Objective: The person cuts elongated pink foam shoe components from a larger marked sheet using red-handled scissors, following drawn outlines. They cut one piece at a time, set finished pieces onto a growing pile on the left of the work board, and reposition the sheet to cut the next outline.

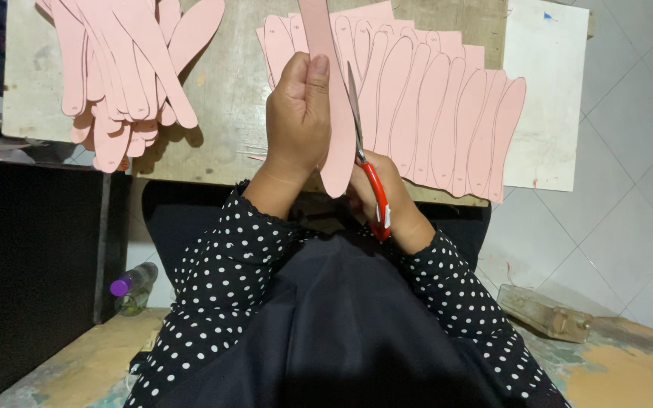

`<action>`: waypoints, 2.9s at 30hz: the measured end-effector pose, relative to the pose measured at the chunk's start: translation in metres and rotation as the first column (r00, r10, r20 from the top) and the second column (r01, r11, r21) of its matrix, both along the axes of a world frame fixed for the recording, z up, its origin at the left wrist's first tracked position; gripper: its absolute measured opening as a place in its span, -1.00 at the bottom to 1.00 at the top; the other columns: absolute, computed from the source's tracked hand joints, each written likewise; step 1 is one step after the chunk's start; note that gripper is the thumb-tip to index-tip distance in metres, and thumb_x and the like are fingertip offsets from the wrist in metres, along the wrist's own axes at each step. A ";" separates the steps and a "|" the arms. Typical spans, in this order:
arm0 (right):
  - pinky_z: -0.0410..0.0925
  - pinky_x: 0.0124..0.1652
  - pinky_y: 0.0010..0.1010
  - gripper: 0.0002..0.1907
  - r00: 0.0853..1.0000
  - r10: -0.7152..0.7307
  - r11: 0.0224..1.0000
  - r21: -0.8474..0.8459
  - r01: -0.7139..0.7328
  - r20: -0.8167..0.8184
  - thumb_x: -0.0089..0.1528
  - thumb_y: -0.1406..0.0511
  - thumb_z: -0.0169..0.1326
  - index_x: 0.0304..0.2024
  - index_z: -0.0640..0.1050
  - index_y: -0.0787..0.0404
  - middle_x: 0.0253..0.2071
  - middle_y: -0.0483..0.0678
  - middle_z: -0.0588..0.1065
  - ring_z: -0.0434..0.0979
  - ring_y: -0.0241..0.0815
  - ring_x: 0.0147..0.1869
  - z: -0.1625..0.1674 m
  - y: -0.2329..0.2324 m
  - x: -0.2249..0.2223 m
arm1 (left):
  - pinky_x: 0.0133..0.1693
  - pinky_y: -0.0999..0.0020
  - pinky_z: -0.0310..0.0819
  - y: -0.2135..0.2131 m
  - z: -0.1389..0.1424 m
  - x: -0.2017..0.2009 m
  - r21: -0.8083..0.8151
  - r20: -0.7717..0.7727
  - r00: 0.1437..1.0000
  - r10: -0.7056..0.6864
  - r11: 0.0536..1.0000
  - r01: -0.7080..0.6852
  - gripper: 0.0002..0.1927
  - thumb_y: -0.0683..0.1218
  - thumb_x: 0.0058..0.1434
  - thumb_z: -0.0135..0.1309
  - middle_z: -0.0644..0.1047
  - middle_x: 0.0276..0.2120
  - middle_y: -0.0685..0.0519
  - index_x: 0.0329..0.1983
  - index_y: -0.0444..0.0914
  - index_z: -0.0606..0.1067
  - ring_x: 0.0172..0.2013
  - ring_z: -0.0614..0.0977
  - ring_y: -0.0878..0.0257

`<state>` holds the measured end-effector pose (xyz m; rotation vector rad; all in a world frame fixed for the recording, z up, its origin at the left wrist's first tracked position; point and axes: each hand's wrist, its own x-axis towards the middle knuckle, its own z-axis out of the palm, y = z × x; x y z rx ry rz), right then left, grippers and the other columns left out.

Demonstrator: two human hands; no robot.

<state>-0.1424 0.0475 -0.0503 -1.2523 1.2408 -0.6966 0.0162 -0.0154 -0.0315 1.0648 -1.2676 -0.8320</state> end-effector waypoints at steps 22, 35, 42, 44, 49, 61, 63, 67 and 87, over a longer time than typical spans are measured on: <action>0.41 -0.26 -0.47 -0.71 1.000 0.011 0.985 -0.175 -0.010 0.001 0.35 0.31 -0.15 -0.07 0.55 0.36 -0.32 -0.06 0.56 0.51 -0.30 -0.28 -0.002 -0.002 -0.002 | -0.38 0.39 0.36 0.006 0.005 -0.007 0.061 0.007 0.998 -0.062 0.996 0.061 -0.65 0.03 0.55 -0.17 0.40 -0.54 0.07 -0.28 -0.29 0.38 -0.46 0.37 0.37; 0.42 -0.27 -0.45 -0.73 0.996 -0.030 0.987 -0.162 0.016 -0.084 0.35 0.27 -0.06 -0.09 0.56 0.34 -0.31 -0.06 0.57 0.53 -0.29 -0.29 0.007 -0.007 0.001 | -0.37 0.40 0.35 0.005 0.004 -0.009 0.091 0.022 0.993 -0.114 0.990 0.112 -0.65 0.02 0.55 -0.15 0.35 -0.54 0.07 -0.31 -0.29 0.34 -0.46 0.34 0.38; 0.45 -0.15 -0.49 -0.79 0.999 -0.033 0.959 -0.281 0.024 -0.026 0.34 0.34 -0.01 -0.08 0.54 0.35 -0.23 -0.05 0.60 0.57 -0.32 -0.18 0.004 -0.009 0.002 | -0.35 0.40 0.35 0.006 0.003 -0.014 0.086 -0.035 0.988 -0.149 0.985 0.151 -0.65 0.02 0.54 -0.14 0.33 -0.54 0.06 -0.33 -0.30 0.35 -0.44 0.32 0.38; 0.45 -0.19 -0.47 -0.83 0.996 -0.035 0.948 -0.319 0.006 -0.087 0.31 0.35 0.02 -0.16 0.55 0.35 -0.29 -0.04 0.60 0.58 -0.30 -0.23 0.004 -0.008 0.002 | -0.37 0.40 0.33 0.006 0.003 -0.015 0.123 -0.018 0.991 -0.136 0.983 0.137 -0.63 0.02 0.54 -0.14 0.32 -0.56 0.07 -0.34 -0.30 0.32 -0.45 0.31 0.37; 0.46 -0.23 -0.46 -0.87 0.978 -0.050 0.924 -0.380 -0.031 -0.202 0.28 0.36 0.05 -0.25 0.56 0.33 -0.35 -0.06 0.60 0.61 -0.28 -0.27 0.001 -0.009 0.001 | -0.36 0.40 0.35 0.005 0.003 -0.014 0.120 -0.026 0.991 -0.131 0.984 0.133 -0.63 0.03 0.54 -0.16 0.33 -0.55 0.10 -0.33 -0.30 0.35 -0.44 0.31 0.38; 0.44 -0.28 -0.51 -0.85 0.999 -0.040 0.956 -0.290 0.035 -0.012 0.33 0.31 0.01 -0.21 0.50 0.30 -0.34 -0.10 0.57 0.58 -0.34 -0.29 -0.008 -0.015 -0.008 | -0.36 0.36 0.34 0.015 0.007 -0.023 0.159 -0.082 0.981 -0.176 0.969 0.187 -0.62 0.02 0.53 -0.16 0.32 -0.55 0.08 -0.35 -0.31 0.35 -0.44 0.30 0.36; 0.44 -0.30 -0.51 -0.86 0.997 -0.051 0.949 -0.314 0.031 -0.056 0.32 0.32 0.03 -0.24 0.51 0.30 -0.36 -0.09 0.58 0.58 -0.33 -0.30 -0.010 -0.013 -0.008 | -0.36 0.36 0.34 0.015 0.006 -0.024 0.178 -0.050 0.988 -0.147 0.972 0.154 -0.62 0.02 0.53 -0.15 0.31 -0.56 0.08 -0.35 -0.32 0.34 -0.45 0.29 0.35; 0.42 -0.31 -0.51 -0.85 0.996 -0.076 0.961 -0.271 0.063 -0.036 0.33 0.32 0.03 -0.25 0.52 0.30 -0.36 -0.10 0.57 0.55 -0.34 -0.31 -0.017 -0.011 -0.010 | -0.34 0.37 0.36 0.014 0.000 -0.026 0.155 -0.104 0.981 -0.166 0.971 0.181 -0.63 0.02 0.53 -0.16 0.33 -0.54 0.09 -0.35 -0.31 0.34 -0.43 0.31 0.38; 0.40 -0.17 -0.48 -0.74 0.982 0.167 0.853 -0.487 -0.187 -0.084 0.25 0.31 0.14 -0.13 0.49 0.41 -0.24 -0.07 0.53 0.49 -0.32 -0.20 -0.002 -0.005 -0.012 | -0.42 0.43 0.30 0.008 0.004 -0.013 0.012 -0.107 0.990 -0.089 0.996 0.091 -0.67 -0.01 0.58 -0.20 0.35 -0.53 0.12 -0.31 -0.27 0.30 -0.47 0.33 0.42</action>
